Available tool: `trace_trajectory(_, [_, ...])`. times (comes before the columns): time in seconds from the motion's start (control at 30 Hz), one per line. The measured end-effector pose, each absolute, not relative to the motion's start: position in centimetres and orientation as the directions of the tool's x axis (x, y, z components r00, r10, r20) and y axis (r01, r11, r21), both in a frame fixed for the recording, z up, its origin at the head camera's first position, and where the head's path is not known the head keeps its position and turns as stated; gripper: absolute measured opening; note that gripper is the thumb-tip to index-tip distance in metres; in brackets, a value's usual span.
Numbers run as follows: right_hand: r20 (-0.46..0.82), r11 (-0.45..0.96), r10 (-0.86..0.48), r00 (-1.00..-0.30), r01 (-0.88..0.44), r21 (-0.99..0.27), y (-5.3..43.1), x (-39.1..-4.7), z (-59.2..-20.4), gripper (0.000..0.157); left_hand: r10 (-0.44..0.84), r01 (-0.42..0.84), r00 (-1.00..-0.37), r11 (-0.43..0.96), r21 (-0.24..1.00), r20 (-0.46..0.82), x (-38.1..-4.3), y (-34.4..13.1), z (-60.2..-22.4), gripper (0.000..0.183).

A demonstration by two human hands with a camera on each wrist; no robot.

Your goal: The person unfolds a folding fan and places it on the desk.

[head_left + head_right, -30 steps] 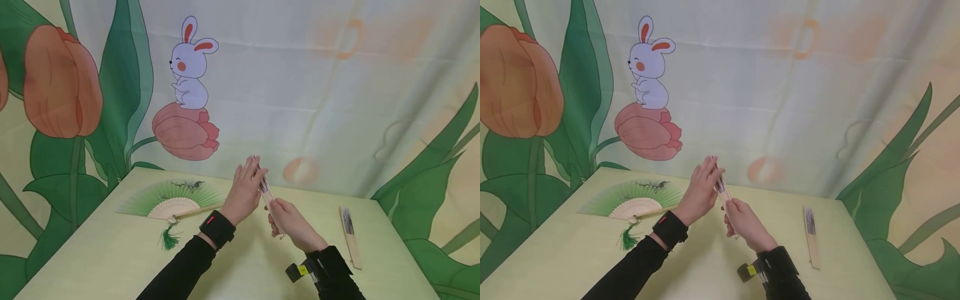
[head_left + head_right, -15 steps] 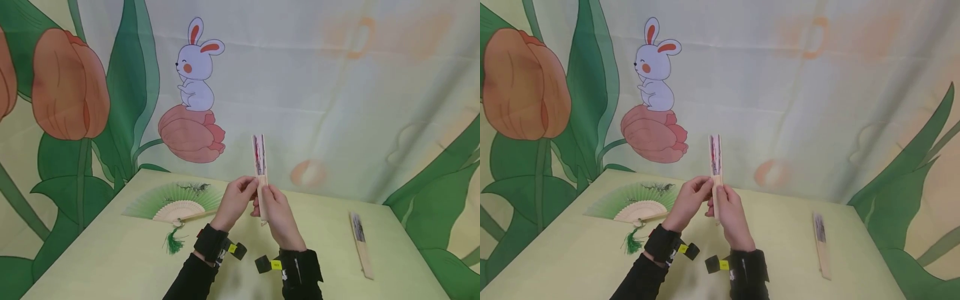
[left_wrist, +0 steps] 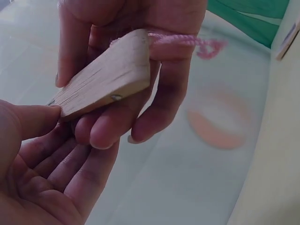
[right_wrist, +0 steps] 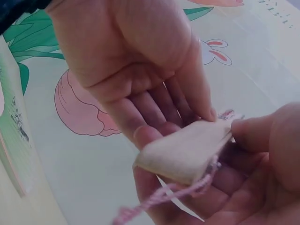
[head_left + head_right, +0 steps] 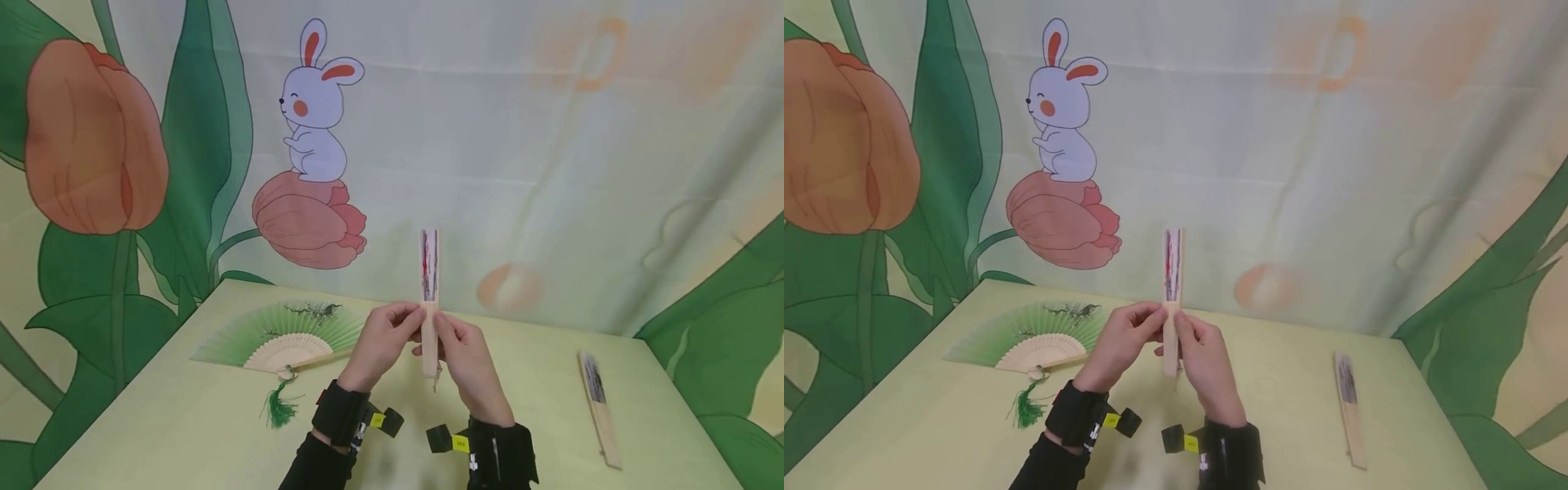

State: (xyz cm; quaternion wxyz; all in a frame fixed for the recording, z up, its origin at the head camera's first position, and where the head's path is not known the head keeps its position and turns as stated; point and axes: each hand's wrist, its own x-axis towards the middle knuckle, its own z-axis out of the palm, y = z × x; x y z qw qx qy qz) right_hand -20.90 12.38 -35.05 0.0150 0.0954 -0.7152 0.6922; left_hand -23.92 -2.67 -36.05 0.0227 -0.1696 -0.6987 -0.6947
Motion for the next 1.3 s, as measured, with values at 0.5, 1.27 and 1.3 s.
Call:
trace_trajectory(0.5, [0.347, 0.397, 0.139, -0.928, -0.269, -0.878, 9.6, -19.9, -34.9, 0.037, 0.160, 0.313, -0.937, -0.007, 0.950, 0.310, -23.3, -3.0, -36.0, 0.026])
trace_trajectory(1.27, [0.457, 0.510, 0.207, -0.865, -0.304, -0.805, 9.3, -19.6, -35.1, 0.033, 0.125, 0.457, -0.888, 0.150, 0.877, 0.442, -23.0, -2.9, -35.9, 0.023])
trace_trajectory(1.3, [0.449, 0.493, 0.210, -0.869, -0.303, -0.816, 9.4, -19.5, -35.1, 0.031, 0.126, 0.461, -0.886, 0.150, 0.875, 0.445, -23.0, -2.9, -35.9, 0.023])
